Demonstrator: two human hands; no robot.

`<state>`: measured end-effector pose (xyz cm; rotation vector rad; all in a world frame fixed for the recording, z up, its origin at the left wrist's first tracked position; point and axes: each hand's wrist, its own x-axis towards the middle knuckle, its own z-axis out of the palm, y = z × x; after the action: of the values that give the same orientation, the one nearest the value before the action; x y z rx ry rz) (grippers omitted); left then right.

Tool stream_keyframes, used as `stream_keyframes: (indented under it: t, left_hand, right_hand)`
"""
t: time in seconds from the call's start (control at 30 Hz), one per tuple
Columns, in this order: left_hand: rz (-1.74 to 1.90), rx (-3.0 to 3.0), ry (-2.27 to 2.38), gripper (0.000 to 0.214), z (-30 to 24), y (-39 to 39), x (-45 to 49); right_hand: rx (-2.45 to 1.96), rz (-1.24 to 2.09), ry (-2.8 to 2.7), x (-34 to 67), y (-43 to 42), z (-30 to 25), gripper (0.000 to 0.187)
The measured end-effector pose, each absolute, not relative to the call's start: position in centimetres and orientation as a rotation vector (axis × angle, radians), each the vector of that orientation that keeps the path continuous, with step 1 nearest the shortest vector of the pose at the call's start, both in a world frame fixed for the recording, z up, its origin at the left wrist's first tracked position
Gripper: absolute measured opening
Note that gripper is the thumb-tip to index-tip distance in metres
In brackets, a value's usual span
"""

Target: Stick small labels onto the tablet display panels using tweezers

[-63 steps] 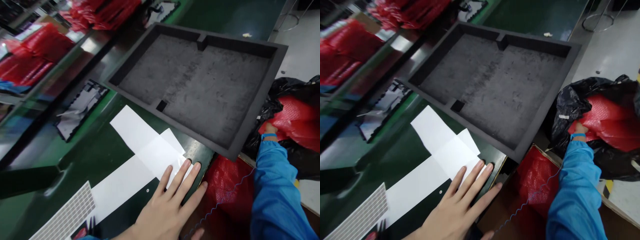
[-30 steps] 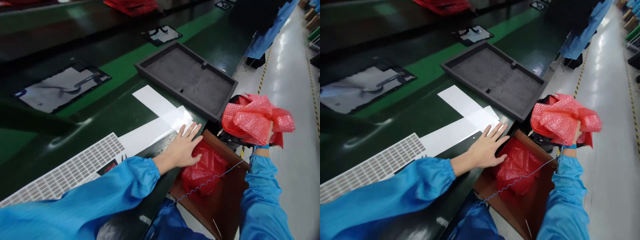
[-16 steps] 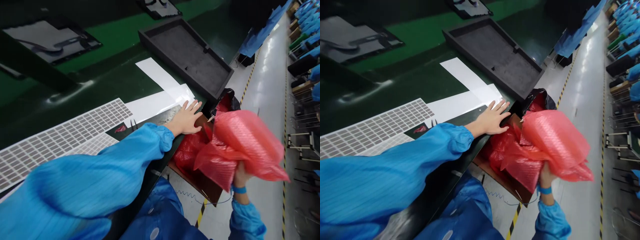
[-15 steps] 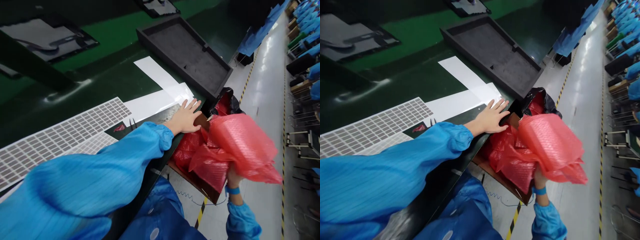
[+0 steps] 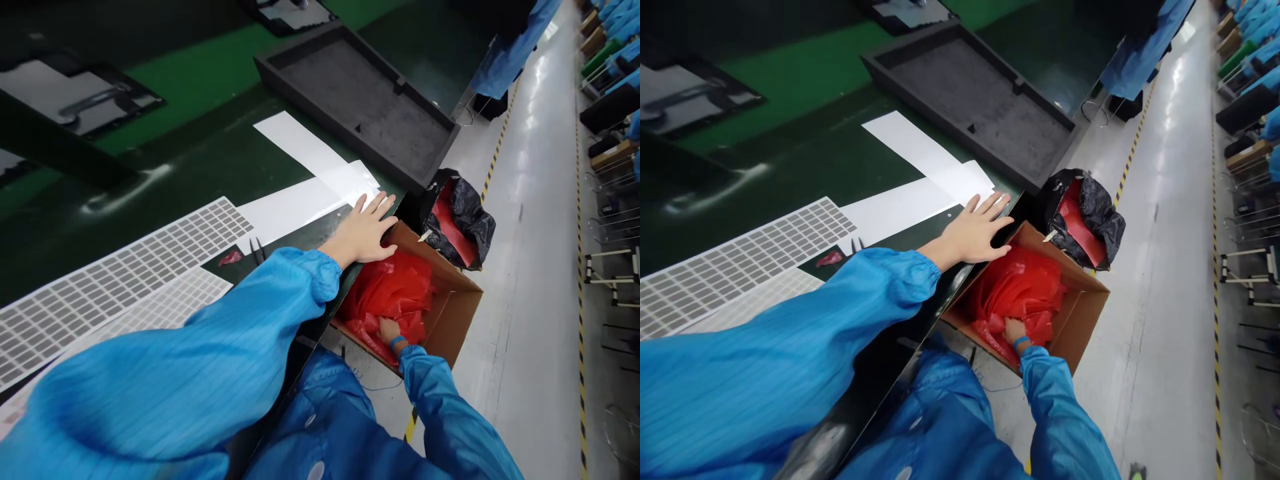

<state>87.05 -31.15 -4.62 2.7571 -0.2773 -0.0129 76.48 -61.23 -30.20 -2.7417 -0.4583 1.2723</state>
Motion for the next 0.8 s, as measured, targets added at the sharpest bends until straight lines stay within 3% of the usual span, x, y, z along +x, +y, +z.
stream_keyframes:
  t: [0.2,0.43,0.6,0.67,0.73,0.8]
  left_hand:
    - [-0.029,2.738,-0.270,0.072,-4.6,-31.2,86.9]
    - [0.036,2.725,-0.284,0.073,-5.2,-31.2,87.2]
    - [0.184,2.752,-0.355,0.076,-4.1,-32.1,87.0]
    - [0.247,2.845,-0.376,0.067,-3.3,-32.2,87.0]
    - [0.299,2.951,-0.532,0.059,-2.4,-32.3,86.6]
    - [0.301,3.063,-0.685,0.057,-1.6,-32.5,85.7]
  right_hand:
    - [-2.857,1.122,-0.316,80.1,-61.8,-29.9,0.043]
    - [-2.674,0.594,-0.210,82.4,-63.8,-25.3,0.035]
    - [-2.366,0.042,-0.287,82.9,-58.3,-16.8,0.047]
    - [-2.206,-0.158,-0.302,83.5,-57.1,-12.2,0.048]
    - [-1.910,-0.258,-0.366,84.6,-56.9,-7.7,0.047]
    - [-1.670,-0.130,-0.508,85.8,-57.4,-4.0,0.051]
